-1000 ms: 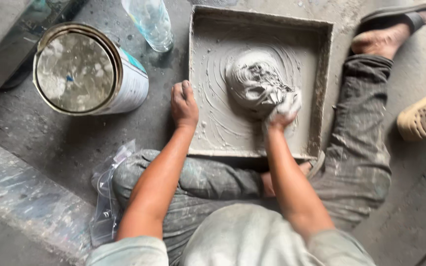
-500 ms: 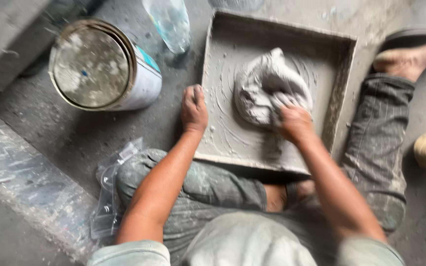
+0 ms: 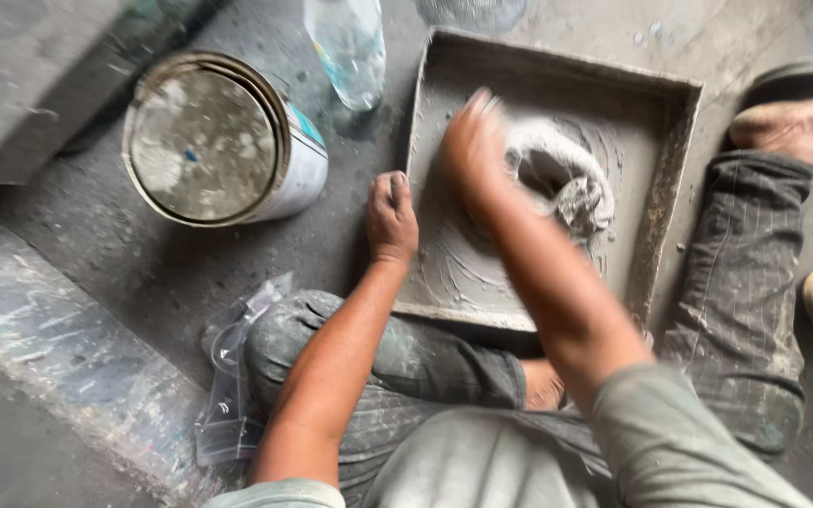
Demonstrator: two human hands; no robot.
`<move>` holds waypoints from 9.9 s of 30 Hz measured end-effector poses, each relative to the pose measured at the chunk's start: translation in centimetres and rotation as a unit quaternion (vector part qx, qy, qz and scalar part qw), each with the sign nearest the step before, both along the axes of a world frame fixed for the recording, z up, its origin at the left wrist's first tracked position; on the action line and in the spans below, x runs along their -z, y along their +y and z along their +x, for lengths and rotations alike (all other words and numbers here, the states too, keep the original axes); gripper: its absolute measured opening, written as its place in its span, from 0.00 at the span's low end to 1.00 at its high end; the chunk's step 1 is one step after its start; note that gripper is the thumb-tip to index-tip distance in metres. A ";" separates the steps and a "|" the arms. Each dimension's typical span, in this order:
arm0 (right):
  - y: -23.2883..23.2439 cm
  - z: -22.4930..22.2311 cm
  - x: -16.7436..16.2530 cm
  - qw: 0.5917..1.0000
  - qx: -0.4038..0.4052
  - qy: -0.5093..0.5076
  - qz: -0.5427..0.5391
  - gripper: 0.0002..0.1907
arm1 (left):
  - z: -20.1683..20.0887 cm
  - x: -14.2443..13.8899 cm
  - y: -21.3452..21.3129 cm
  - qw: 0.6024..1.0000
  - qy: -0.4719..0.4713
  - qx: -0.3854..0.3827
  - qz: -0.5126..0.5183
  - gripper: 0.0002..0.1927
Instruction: The person sits on the floor and mixes a gray paste in a square tray using their hands. They add water from a plastic bottle and continue kneading the mixture until it becomes smooth. A metal trowel is used briefly to scrape the sides of the tray.
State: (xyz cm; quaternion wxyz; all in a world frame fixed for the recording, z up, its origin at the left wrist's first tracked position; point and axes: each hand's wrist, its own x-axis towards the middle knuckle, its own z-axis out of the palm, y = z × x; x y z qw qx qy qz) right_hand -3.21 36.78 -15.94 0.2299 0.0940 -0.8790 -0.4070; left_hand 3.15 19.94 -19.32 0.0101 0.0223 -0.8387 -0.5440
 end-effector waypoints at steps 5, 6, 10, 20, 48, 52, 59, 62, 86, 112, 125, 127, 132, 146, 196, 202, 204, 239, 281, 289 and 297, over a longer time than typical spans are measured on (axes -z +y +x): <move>-2.1 12.9 -1.6 0.862 -0.021 -0.458 -0.215 0.12 | -0.4 -0.1 0.3 0.999 0.025 -0.007 -0.018 0.25; -0.9 15.0 -3.2 0.844 -0.042 -0.518 -0.134 0.14 | -0.5 -0.1 0.3 1.000 0.010 -0.005 -0.021 0.25; 5.4 17.8 -10.1 0.725 -0.095 -0.680 0.060 0.14 | -0.7 0.0 0.6 1.000 0.004 -0.018 -0.021 0.28; 15.0 19.3 -9.7 0.760 -0.063 -0.009 -0.647 0.03 | -0.6 -0.4 0.7 1.000 0.003 -0.010 -0.016 0.28; 4.5 13.9 -6.6 0.801 -0.047 -0.584 -0.121 0.13 | -1.2 -16.5 -7.5 0.906 0.332 0.152 -0.216 0.24; 9.8 14.6 -12.1 0.699 0.128 -0.665 -0.232 0.15 | -4.6 -20.7 -16.5 0.839 0.224 0.154 -0.471 0.39; 15.6 15.2 -13.5 0.634 -0.032 -0.160 -0.756 0.03 | -4.5 -21.6 -20.3 0.794 0.332 0.153 -0.485 0.30; 13.8 17.6 -9.3 0.487 -0.101 0.067 -0.865 0.08 | -5.6 -21.7 -22.3 0.774 0.365 0.137 -0.498 0.20; 14.4 17.6 -5.6 0.724 0.245 -0.445 -0.467 0.19 | 9.5 -1.4 -31.7 0.864 -0.200 -0.392 0.245 0.28; 12.5 17.0 -7.9 0.659 -0.041 -0.010 -0.751 0.06 | -8.8 -24.6 -18.7 0.748 0.137 0.428 -0.488 0.11; 6.6 11.8 -3.9 -0.061 -0.071 0.070 -0.993 0.02 | -3.5 -38.0 -4.9 0.545 0.069 0.647 -0.529 0.09; 6.1 11.6 -3.8 -0.095 -0.050 0.085 -0.991 0.01 | -2.5 -39.1 -2.4 0.532 0.062 0.665 -0.521 0.06; 6.9 12.4 -3.2 -0.106 -0.039 0.101 -0.989 0.01 | -1.0 -39.9 2.5 0.531 0.038 0.693 -0.487 0.20; 7.2 15.1 -0.9 -0.142 -0.006 0.101 -0.985 0.02 | 0.9 -36.1 8.7 0.515 0.044 0.724 -0.457 0.29; 6.4 13.1 -3.2 -0.133 -0.028 0.063 -0.989 0.10 | -1.1 -36.7 10.8 0.428 -0.052 0.694 -0.577 0.32; 10.6 12.0 -7.8 0.162 -0.076 -0.064 -0.982 0.11 | -2.0 -39.3 1.8 0.545 0.022 0.649 -0.531 0.15; 11.8 11.8 -8.8 0.382 -0.024 -0.130 -0.915 0.11 | -2.3 -39.2 -0.8 0.578 0.080 0.631 -0.511 0.04; 11.0 21.6 -2.0 0.834 0.027 -0.216 -0.507 0.25 | -4.6 -19.7 -20.3 0.829 0.120 0.292 -0.462 0.18; 10.8 20.0 -6.8 0.527 0.131 -0.153 -0.825 0.14 | -10.2 -13.9 -20.6 0.996 0.083 0.038 0.005 0.44; 10.1 14.9 -6.5 0.747 0.114 -0.129 -0.643 0.12 | -8.7 -15.2 -15.9 0.977 0.169 0.059 -0.116 0.39; 6.2 13.9 -4.7 0.641 -0.107 0.000 -0.760 0.08 | -7.6 -16.8 -14.0 0.971 0.190 0.042 -0.137 0.38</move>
